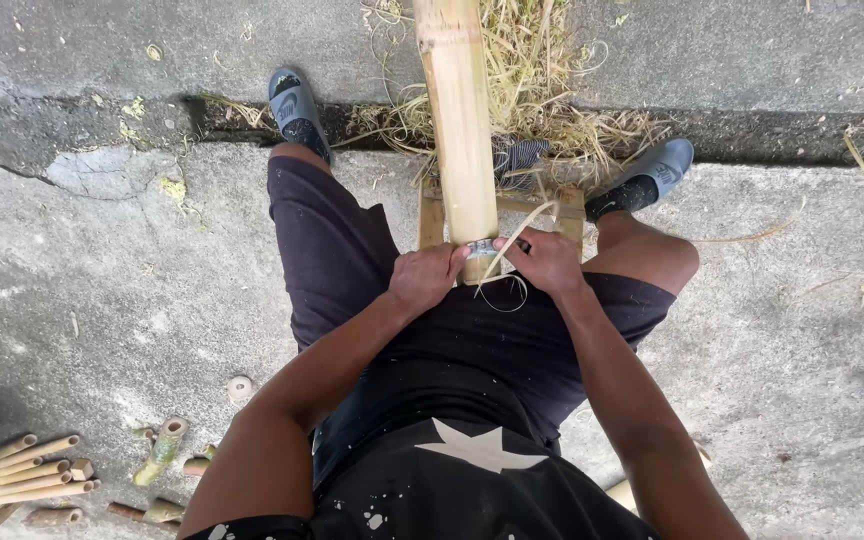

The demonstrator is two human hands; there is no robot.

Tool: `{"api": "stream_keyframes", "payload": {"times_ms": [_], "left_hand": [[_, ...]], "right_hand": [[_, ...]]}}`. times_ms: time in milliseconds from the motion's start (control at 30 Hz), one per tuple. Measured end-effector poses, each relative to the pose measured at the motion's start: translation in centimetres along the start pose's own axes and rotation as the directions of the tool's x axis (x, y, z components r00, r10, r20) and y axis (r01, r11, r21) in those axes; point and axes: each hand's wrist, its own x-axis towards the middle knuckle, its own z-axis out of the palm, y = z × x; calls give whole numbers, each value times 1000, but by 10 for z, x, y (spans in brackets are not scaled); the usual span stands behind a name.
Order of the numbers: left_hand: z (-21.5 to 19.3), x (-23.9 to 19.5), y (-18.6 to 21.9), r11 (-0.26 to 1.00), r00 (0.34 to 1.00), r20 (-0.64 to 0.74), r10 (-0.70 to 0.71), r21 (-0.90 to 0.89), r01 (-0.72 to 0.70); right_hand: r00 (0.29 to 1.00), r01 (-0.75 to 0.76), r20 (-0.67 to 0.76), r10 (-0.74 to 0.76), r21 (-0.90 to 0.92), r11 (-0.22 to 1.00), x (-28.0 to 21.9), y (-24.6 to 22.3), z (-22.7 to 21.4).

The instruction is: Scraping and stripping the outer bark off a bamboo pole using a curved blade and a knife.

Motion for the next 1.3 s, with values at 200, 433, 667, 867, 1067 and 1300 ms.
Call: {"api": "stream_keyframes", "payload": {"times_ms": [200, 433, 667, 867, 1067, 1300], "left_hand": [[-25, 52, -16, 982, 977, -140, 159, 128, -142], [-143, 171, -23, 898, 902, -261, 344, 374, -234], [-221, 226, -2, 895, 888, -317, 334, 401, -193], [-209, 210, 5, 894, 909, -298, 291, 424, -147], [-194, 185, 12, 899, 896, -336, 290, 416, -135], [-169, 154, 19, 935, 940, -276, 198, 342, -97]], "right_hand": [[995, 52, -86, -44, 97, 994, 54, 1, 1], [962, 67, -269, -52, 48, 997, 194, -34, -37], [946, 2, -323, 37, 119, 993, 275, -70, -69], [966, -110, -189, 174, 308, 945, 260, -69, -58], [964, -86, -213, 161, 323, 942, 237, -61, -48], [969, -172, -117, 216, 307, 936, 202, -52, -40]]}}
